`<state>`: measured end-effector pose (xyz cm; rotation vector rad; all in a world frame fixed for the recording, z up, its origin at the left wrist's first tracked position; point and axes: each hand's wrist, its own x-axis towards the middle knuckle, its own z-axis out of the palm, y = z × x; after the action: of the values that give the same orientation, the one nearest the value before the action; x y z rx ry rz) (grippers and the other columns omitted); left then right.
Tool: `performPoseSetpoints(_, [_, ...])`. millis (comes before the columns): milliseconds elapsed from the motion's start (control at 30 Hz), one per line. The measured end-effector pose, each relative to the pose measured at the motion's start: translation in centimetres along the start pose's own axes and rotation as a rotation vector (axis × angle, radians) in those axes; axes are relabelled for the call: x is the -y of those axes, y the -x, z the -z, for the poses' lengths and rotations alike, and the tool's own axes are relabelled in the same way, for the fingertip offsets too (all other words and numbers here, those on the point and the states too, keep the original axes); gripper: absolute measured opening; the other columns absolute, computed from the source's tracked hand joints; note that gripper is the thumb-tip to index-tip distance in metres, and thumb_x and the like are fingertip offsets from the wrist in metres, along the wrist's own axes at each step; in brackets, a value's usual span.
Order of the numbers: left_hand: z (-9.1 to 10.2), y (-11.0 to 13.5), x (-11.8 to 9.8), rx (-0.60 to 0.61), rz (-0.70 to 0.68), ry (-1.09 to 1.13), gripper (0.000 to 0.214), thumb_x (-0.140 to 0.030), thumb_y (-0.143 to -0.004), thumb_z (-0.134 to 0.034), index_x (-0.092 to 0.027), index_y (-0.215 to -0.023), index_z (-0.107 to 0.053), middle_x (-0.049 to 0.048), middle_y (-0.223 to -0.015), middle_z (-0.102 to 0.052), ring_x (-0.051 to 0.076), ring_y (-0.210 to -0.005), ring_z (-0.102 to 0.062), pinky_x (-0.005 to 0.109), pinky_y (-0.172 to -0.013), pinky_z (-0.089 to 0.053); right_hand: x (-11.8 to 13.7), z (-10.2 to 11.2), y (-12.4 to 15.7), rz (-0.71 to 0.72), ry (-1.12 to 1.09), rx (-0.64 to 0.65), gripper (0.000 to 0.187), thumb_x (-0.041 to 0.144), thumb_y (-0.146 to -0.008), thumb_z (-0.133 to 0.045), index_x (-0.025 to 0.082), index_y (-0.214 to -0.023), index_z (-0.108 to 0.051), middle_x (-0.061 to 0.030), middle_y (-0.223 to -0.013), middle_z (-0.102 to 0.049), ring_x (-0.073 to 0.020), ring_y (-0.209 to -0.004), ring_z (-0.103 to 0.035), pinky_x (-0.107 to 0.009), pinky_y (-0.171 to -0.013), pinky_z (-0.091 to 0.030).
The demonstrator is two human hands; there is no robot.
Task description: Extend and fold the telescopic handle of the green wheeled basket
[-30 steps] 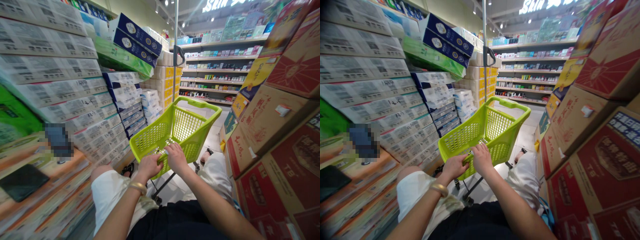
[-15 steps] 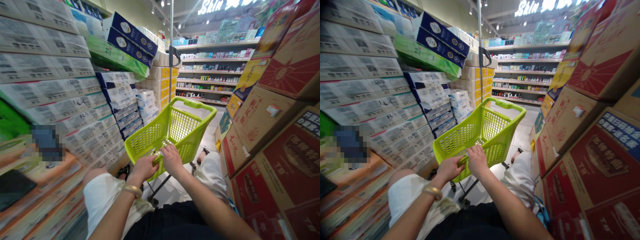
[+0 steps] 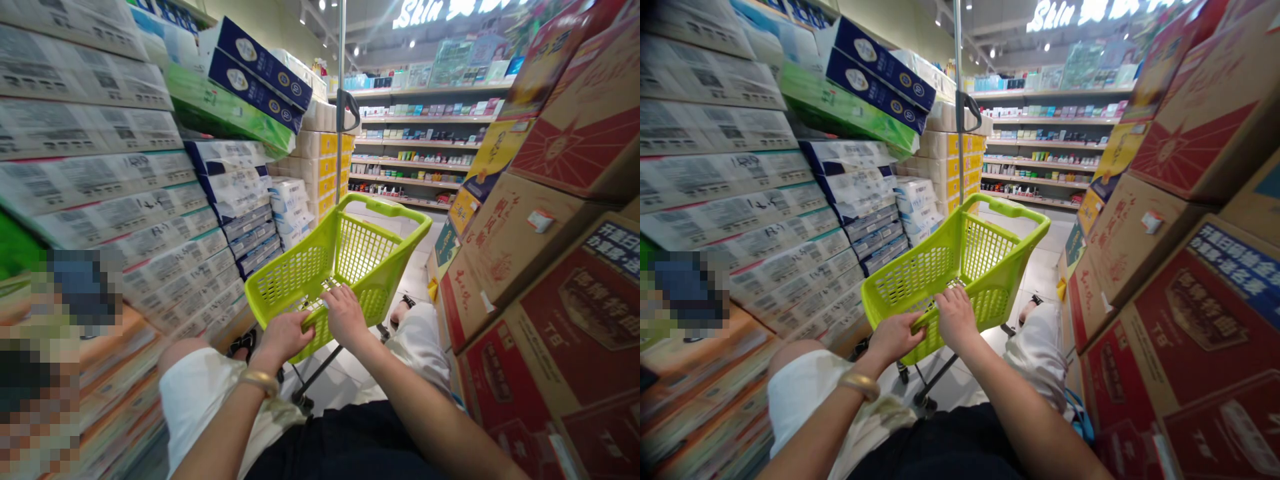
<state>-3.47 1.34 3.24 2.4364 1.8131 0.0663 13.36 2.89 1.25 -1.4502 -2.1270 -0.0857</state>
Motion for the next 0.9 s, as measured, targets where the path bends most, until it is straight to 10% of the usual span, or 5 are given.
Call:
performPoseSetpoints(300, [0.0,0.0,1.0,-0.029,0.016,0.017,0.029,-0.045,-0.087,-0.044,-0.031,-0.095,-0.068,0.0003,-0.089,-0.073,0.019,-0.085,-0.066,0.027,-0.069,-0.043,-3.6,2.4,-1.6,-0.130,0.058,0.018,0.041,0.001,-0.079,-0.048,0.020,-0.109,-0.068,-0.0091,-0.104,-0.066,-0.0227,-0.106,-0.055,-0.039,-0.114,-0.027])
performPoseSetpoints(600, [0.2,0.2,0.8,-0.028,0.006,0.051,0.024,-0.045,-0.085,-0.051,-0.030,-0.092,-0.068,0.0000,-0.090,-0.074,0.019,-0.085,-0.066,0.027,-0.069,-0.043,0.6,-0.2,0.0,0.060,-0.018,0.027,0.037,0.007,-0.080,-0.052,0.021,-0.111,-0.066,-0.0072,-0.105,-0.065,-0.0212,-0.105,-0.055,-0.038,-0.114,-0.028])
performPoseSetpoints(900, [-0.1,0.0,0.8,-0.023,0.026,0.042,0.029,-0.051,-0.084,-0.049,-0.031,-0.094,-0.068,-0.0006,-0.090,-0.074,0.018,-0.085,-0.066,0.026,-0.070,-0.043,-4.7,3.2,-1.5,-0.165,0.071,-0.022,0.040,0.000,-0.078,-0.047,0.020,-0.107,-0.068,-0.0086,-0.102,-0.065,-0.0218,-0.105,-0.054,-0.039,-0.114,-0.026])
